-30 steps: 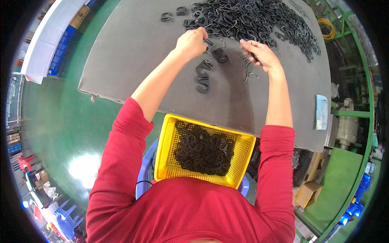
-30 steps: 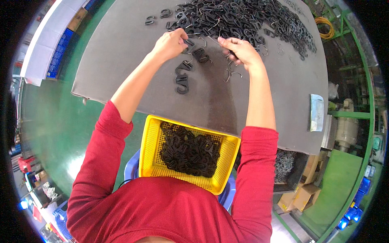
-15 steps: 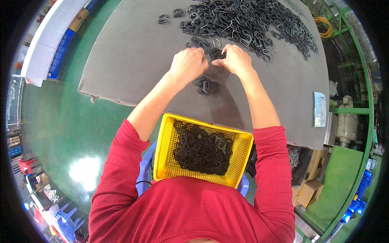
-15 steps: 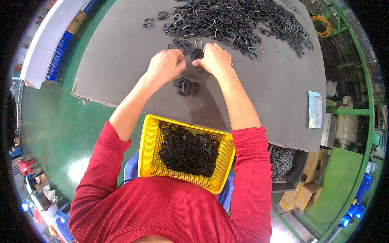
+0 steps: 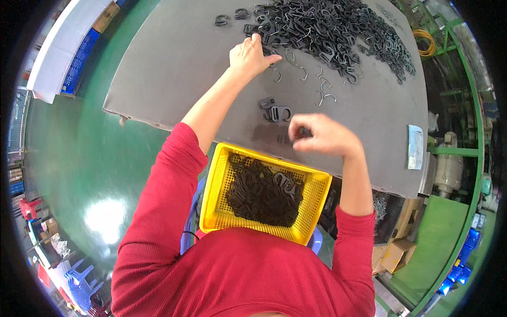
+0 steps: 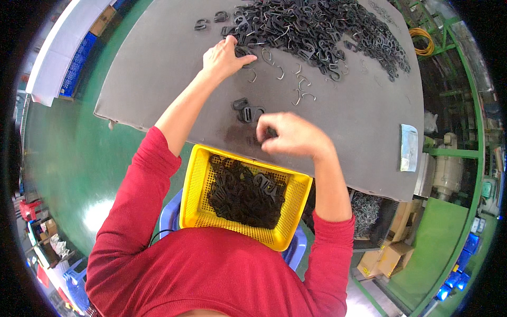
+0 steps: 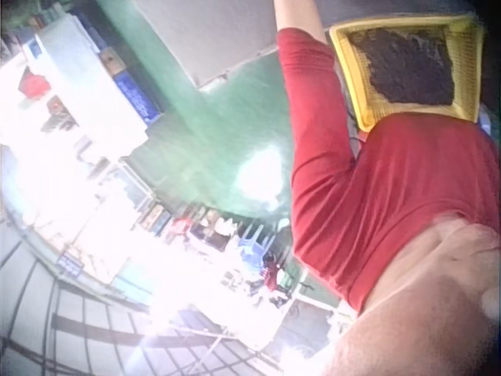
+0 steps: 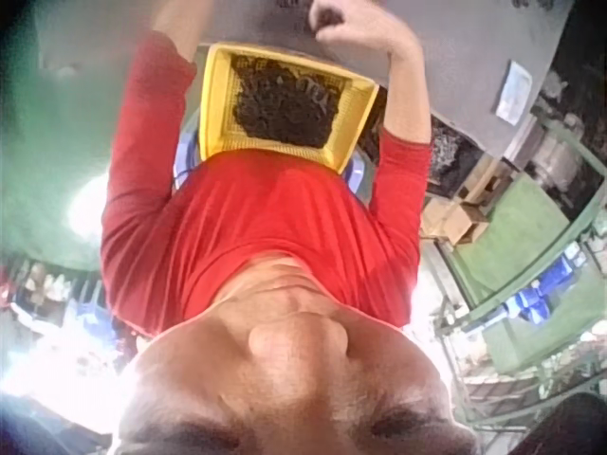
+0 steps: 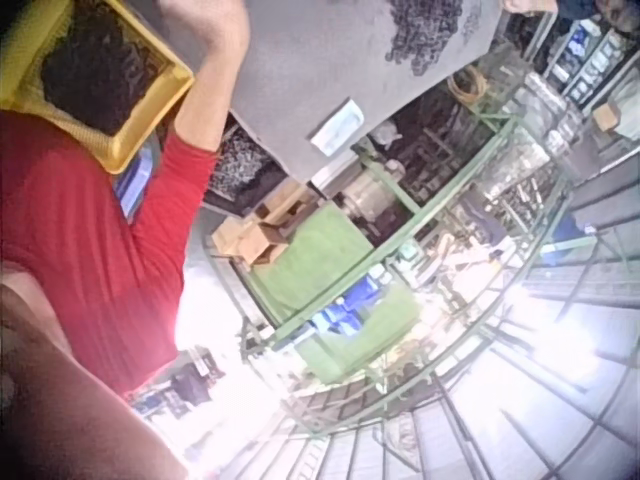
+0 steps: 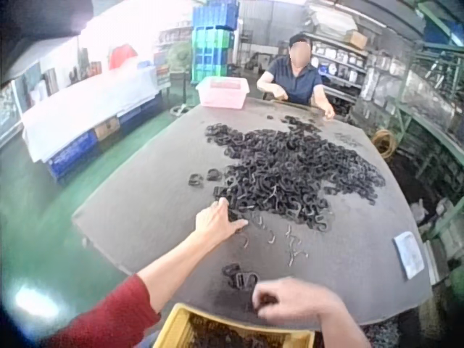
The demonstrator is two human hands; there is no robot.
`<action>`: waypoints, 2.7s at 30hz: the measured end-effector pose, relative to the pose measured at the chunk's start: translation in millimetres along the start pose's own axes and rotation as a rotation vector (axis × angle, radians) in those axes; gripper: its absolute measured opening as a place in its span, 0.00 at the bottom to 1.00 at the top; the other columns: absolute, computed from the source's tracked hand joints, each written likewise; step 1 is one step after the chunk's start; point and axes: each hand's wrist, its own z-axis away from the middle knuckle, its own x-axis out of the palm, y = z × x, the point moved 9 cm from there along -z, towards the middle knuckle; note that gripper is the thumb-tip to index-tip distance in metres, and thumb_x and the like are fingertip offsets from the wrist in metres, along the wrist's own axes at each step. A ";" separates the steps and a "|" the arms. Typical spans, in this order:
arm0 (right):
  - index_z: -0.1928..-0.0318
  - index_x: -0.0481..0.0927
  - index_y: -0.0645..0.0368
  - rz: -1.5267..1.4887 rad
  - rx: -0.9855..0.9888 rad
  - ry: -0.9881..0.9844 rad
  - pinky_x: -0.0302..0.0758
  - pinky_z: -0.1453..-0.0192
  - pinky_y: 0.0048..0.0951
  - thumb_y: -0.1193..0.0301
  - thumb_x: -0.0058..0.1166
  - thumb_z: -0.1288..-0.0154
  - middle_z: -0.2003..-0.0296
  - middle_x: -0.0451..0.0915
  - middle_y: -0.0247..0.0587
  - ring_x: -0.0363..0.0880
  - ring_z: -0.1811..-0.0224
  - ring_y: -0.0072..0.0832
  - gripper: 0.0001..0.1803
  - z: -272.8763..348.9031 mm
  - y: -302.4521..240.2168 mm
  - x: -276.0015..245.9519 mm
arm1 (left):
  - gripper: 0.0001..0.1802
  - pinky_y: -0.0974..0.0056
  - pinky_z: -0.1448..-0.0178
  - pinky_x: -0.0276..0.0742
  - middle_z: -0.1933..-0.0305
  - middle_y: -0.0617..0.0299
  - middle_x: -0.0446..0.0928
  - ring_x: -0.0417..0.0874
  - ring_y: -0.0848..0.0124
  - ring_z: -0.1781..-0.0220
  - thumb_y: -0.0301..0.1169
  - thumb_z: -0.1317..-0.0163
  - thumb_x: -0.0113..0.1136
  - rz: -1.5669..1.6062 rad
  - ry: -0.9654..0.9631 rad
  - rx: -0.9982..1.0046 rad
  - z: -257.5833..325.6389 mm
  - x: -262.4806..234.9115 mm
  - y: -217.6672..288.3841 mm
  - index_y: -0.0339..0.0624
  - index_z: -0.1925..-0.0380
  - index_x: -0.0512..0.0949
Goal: The person sorts small metal hooks and plastic buckles on a table, separating them into red and yellow baskets. They repeatedly pick up items, inspect them, and place them into the appropriate containers.
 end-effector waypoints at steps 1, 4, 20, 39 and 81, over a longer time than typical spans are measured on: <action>0.62 0.73 0.59 0.035 0.055 0.026 0.71 0.60 0.28 0.72 0.56 0.52 0.75 0.73 0.35 0.73 0.69 0.26 0.14 3.4 1.0 7.9 | 0.37 0.57 0.51 0.76 0.60 0.49 0.80 0.81 0.57 0.54 0.60 0.55 0.65 -0.011 -0.015 0.005 -1.3 3.7 0.4 0.39 0.57 0.73; 0.52 0.71 0.56 0.113 0.070 0.269 0.72 0.57 0.32 0.72 0.53 0.51 0.70 0.73 0.40 0.75 0.66 0.34 0.21 -7.1 9.8 3.6 | 0.33 0.58 0.53 0.76 0.63 0.52 0.81 0.82 0.57 0.55 0.58 0.55 0.66 0.045 -0.091 0.022 0.0 -0.2 -17.2 0.44 0.58 0.74; 0.57 0.75 0.54 0.354 0.053 0.558 0.74 0.50 0.40 0.69 0.57 0.48 0.58 0.71 0.40 0.71 0.51 0.39 0.15 23.5 7.2 30.6 | 0.19 0.61 0.61 0.74 0.64 0.57 0.78 0.79 0.60 0.67 0.41 0.49 0.66 0.239 -0.198 0.198 130.4 -33.0 21.2 0.44 0.61 0.76; 0.60 0.80 0.53 0.149 -0.119 0.094 0.73 0.49 0.39 0.64 0.60 0.50 0.59 0.76 0.45 0.75 0.52 0.41 0.15 48.8 -16.2 82.1 | 0.15 0.60 0.43 0.70 0.57 0.55 0.76 0.76 0.59 0.49 0.29 0.51 0.65 0.660 -0.698 0.520 218.6 -43.9 79.4 0.40 0.62 0.77; 0.36 0.64 0.58 0.689 0.819 1.254 0.54 0.30 0.43 0.67 0.35 0.31 0.35 0.61 0.48 0.58 0.32 0.45 0.24 342.5 213.8 4.2 | 0.17 0.57 0.35 0.63 0.46 0.51 0.72 0.69 0.56 0.39 0.36 0.39 0.54 0.128 0.372 0.085 -26.2 -57.5 -120.8 0.42 0.51 0.74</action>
